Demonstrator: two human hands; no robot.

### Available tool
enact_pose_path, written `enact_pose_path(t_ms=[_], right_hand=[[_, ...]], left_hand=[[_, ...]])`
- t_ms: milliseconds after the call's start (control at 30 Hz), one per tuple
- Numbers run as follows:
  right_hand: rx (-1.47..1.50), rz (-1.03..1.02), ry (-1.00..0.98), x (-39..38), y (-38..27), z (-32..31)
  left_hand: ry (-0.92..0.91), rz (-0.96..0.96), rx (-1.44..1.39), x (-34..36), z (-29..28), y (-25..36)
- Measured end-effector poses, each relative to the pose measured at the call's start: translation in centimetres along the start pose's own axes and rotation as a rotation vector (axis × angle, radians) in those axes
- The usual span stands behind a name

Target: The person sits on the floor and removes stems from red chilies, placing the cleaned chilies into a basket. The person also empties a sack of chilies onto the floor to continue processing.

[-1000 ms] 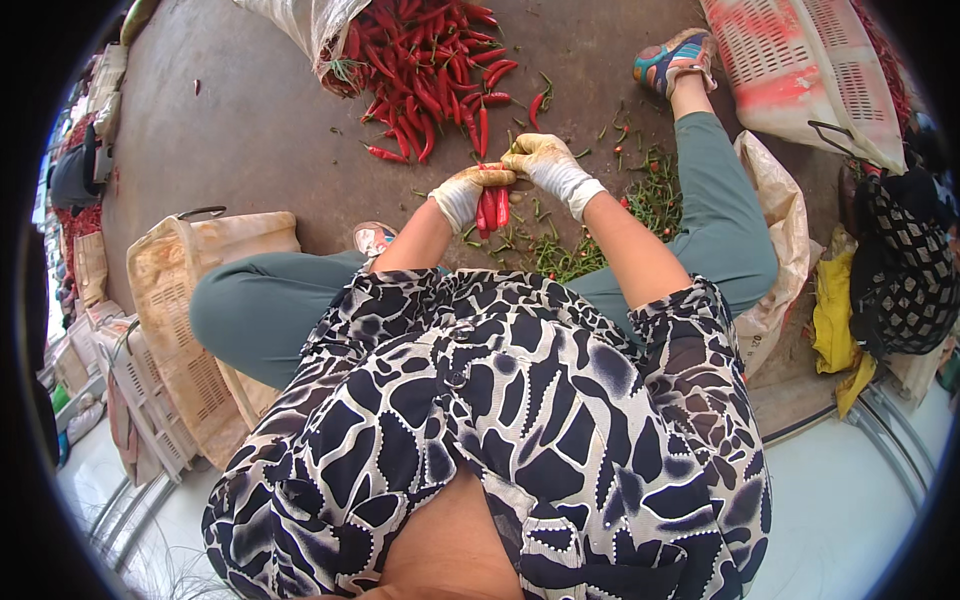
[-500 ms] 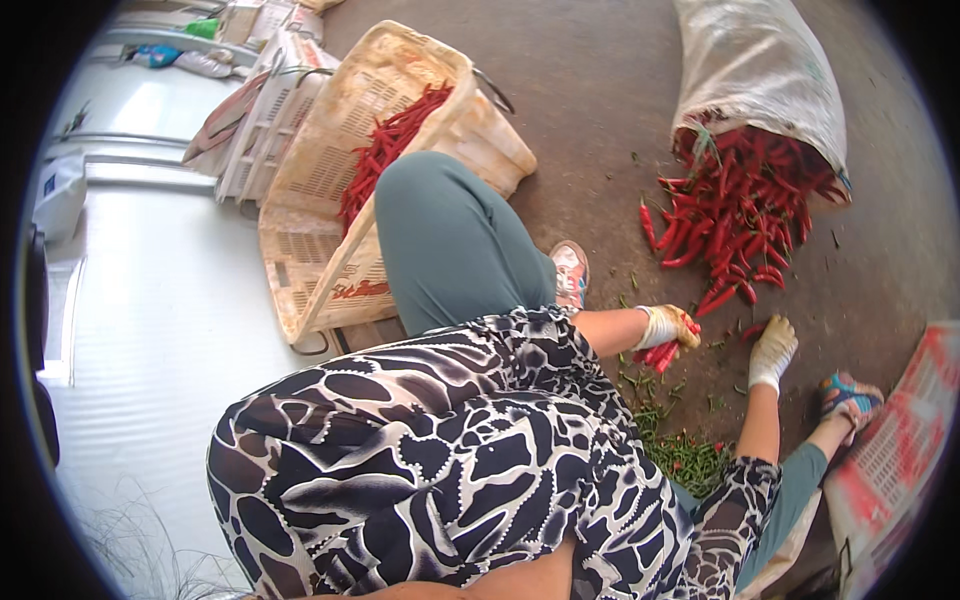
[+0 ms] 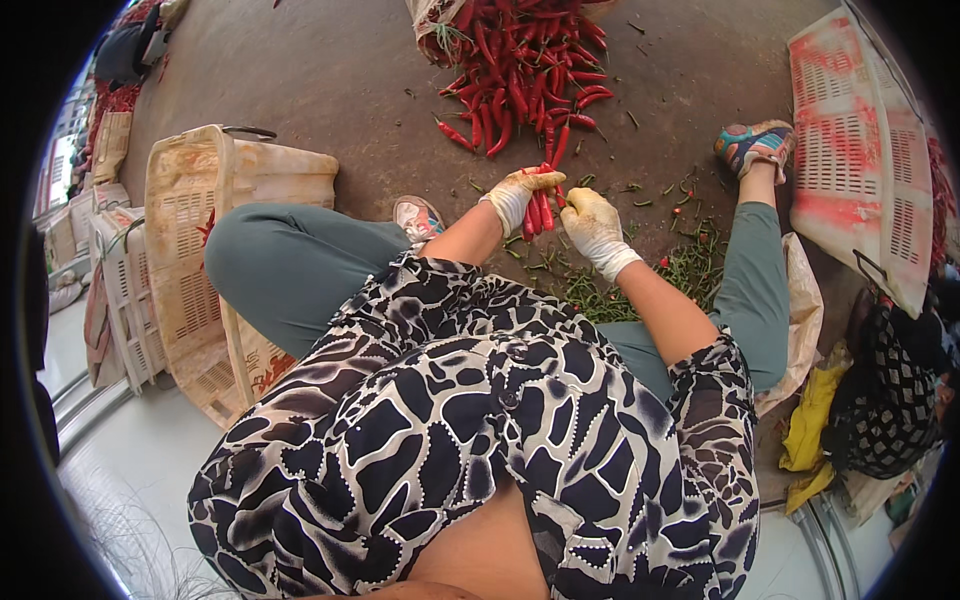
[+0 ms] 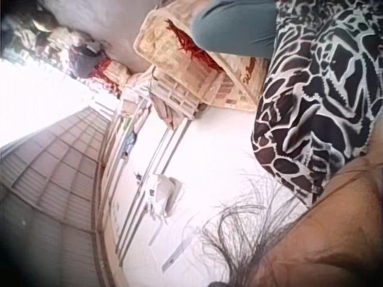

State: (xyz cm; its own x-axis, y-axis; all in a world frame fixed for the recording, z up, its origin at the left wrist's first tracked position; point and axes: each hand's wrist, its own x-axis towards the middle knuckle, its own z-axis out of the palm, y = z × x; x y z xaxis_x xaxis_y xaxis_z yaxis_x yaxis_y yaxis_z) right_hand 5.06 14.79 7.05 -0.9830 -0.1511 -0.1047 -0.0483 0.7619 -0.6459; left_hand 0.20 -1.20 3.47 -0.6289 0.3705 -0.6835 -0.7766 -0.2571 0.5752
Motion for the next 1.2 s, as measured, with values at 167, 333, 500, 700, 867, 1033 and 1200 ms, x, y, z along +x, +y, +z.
enact_pose_path(t_ms=[167, 333, 500, 700, 867, 1033, 1200], right_hand=[[-0.598, -0.056, -0.758, -0.4, 0.0, -2.0], [-0.395, 0.234, -0.497, 1.6, 1.2, -4.7], [0.637, 0.388, -0.453, 3.9, -0.4, -1.0], [0.027, 0.191, -0.211, 2.4, -1.2, 1.2], [-0.044, -0.374, -0.071, 2.4, -0.2, 0.1], [-0.457, 0.053, 0.15, 9.5, 4.8, -0.2], [-0.58, 0.047, 0.117, 14.3, 8.6, 1.6]], left_hand=[[0.038, -0.015, -0.071, -0.7, -0.3, 1.7], [-0.068, 0.024, -0.352, 0.3, -1.6, 2.7], [0.09, 0.026, -0.204, 0.3, -1.2, 2.3], [0.135, -0.017, 0.104, -0.7, -0.4, 2.0], [0.051, -0.107, -0.018, 0.1, -0.6, 1.7], [0.121, -0.08, -0.414, 1.3, -1.8, 1.9], [0.077, -0.047, -0.465, 1.7, -3.4, 1.5]])
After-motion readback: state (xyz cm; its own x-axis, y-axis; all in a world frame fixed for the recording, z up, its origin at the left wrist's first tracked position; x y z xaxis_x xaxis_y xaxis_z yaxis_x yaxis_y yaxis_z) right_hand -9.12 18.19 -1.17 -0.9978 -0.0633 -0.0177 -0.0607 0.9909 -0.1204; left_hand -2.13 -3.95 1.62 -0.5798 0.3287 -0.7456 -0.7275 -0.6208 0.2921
